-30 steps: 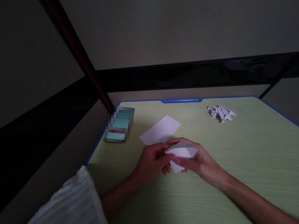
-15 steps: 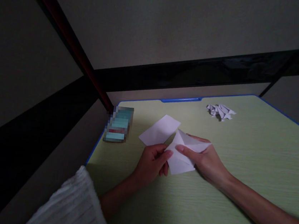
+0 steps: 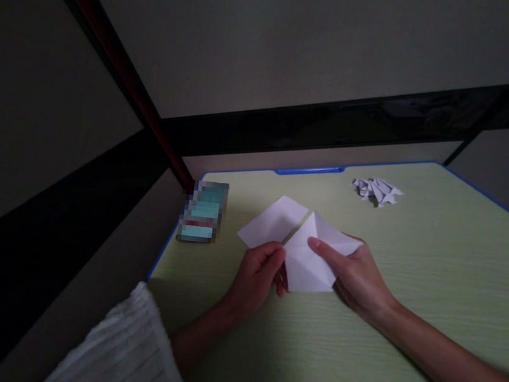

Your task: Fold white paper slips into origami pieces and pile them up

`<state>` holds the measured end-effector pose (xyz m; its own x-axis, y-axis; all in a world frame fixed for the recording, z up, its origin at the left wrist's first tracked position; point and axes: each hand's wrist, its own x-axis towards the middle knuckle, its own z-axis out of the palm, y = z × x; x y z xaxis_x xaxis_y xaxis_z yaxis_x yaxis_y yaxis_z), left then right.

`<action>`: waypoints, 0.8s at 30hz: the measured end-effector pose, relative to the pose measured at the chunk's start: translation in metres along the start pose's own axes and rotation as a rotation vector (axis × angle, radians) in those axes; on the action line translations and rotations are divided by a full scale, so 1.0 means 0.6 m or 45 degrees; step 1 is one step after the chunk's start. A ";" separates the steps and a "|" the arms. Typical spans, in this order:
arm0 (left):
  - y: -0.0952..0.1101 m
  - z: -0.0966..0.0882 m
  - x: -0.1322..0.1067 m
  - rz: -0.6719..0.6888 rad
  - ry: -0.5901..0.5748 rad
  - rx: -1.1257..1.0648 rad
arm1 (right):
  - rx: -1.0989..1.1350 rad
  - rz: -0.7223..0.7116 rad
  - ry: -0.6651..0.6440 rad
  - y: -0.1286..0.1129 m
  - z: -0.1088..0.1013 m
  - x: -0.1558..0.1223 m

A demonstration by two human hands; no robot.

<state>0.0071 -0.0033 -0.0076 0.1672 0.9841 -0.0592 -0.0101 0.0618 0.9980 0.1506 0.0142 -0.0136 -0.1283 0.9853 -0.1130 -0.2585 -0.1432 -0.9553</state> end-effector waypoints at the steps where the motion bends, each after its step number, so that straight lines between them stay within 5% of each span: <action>1: 0.000 0.000 -0.001 0.007 0.011 0.019 | -0.022 -0.003 -0.009 0.000 -0.001 0.000; 7: -0.005 -0.004 0.001 0.032 0.069 0.103 | -0.174 -0.056 -0.085 -0.011 0.003 -0.003; 13: -0.006 -0.005 0.005 0.020 0.143 0.087 | -0.321 -0.333 -0.189 -0.023 0.006 -0.001; 24: -0.010 -0.002 0.008 -0.087 0.148 -0.212 | -0.379 -0.500 -0.355 -0.027 -0.001 0.000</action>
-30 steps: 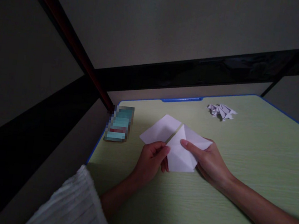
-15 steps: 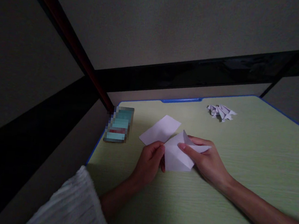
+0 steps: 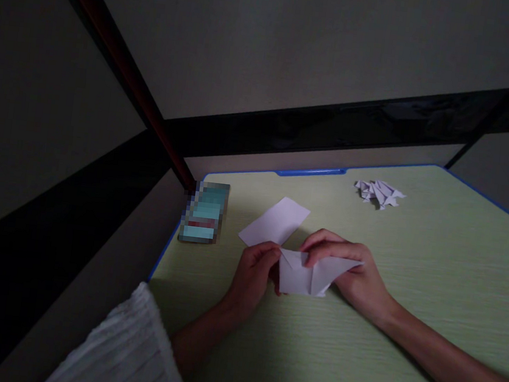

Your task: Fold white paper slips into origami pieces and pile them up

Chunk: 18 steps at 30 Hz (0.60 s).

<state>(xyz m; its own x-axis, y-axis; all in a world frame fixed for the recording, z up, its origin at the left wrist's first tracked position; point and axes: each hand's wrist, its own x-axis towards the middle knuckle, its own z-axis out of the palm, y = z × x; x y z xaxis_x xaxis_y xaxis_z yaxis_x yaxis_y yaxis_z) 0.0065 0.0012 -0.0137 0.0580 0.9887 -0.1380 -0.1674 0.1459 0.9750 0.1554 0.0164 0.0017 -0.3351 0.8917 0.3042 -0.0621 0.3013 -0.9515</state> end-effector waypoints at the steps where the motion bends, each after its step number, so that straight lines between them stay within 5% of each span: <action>1: 0.000 0.000 0.001 -0.022 -0.003 -0.039 | -0.004 -0.003 -0.002 0.000 0.000 0.000; 7: 0.004 -0.001 0.001 -0.057 -0.087 -0.129 | 0.021 -0.015 -0.011 0.003 -0.001 -0.001; 18: 0.010 -0.002 -0.006 0.124 -0.006 0.237 | 0.049 -0.014 0.053 0.004 0.004 -0.001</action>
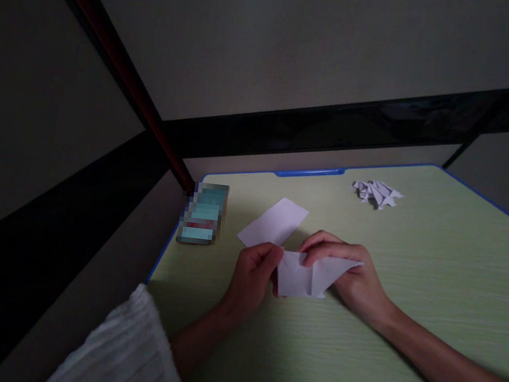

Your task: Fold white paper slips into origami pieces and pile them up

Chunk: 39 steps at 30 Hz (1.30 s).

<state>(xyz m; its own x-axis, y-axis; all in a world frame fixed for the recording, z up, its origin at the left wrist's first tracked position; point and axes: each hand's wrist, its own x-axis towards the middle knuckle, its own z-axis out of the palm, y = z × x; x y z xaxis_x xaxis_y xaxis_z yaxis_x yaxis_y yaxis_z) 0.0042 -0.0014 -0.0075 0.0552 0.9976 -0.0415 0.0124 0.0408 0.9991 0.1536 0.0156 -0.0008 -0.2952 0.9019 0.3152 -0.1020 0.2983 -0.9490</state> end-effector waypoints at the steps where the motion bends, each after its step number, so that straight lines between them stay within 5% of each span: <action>1: 0.002 0.000 -0.002 0.031 0.020 0.041 | 0.010 0.008 0.016 0.001 0.001 -0.001; 13: 0.008 0.009 -0.021 0.256 -0.025 0.312 | 0.499 0.464 0.243 0.012 0.023 -0.013; 24: 0.012 0.003 -0.023 0.375 0.053 0.389 | 0.549 0.490 0.193 0.000 0.026 -0.012; 33: 0.005 0.005 -0.008 0.065 -0.055 0.055 | 0.451 0.402 0.013 0.006 0.021 -0.008; 39: 0.006 0.004 -0.011 0.088 -0.058 0.141 | 0.380 0.362 -0.037 0.012 0.018 -0.009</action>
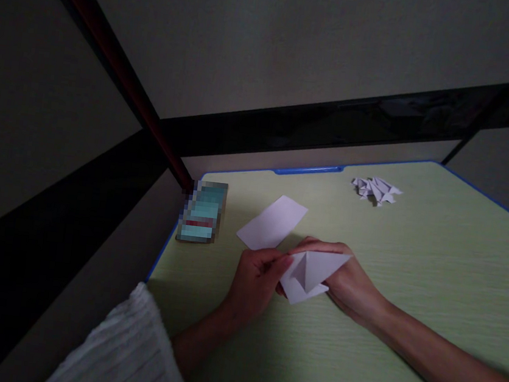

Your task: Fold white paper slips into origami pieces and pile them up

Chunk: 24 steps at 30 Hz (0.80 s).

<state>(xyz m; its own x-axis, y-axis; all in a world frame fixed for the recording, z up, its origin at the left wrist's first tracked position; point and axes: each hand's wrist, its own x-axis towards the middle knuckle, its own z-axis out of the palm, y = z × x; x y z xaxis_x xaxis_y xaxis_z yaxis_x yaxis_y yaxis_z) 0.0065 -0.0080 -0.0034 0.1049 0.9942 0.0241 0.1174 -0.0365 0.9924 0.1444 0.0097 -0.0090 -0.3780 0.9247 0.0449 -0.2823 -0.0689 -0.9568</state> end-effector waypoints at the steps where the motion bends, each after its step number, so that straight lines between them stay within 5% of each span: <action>1: 0.002 -0.001 -0.001 0.006 0.011 0.024 | -0.002 0.000 0.013 0.001 -0.001 0.000; 24: -0.007 0.004 0.004 -0.057 -0.042 -0.086 | 0.333 0.246 0.142 0.005 0.000 0.008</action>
<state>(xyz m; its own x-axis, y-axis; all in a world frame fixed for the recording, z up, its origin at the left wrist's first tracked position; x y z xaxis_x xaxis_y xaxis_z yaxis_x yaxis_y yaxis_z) 0.0085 -0.0055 -0.0080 0.1339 0.9907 -0.0233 0.0558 0.0159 0.9983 0.1417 0.0138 -0.0119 -0.3518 0.9195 -0.1754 -0.4366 -0.3270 -0.8381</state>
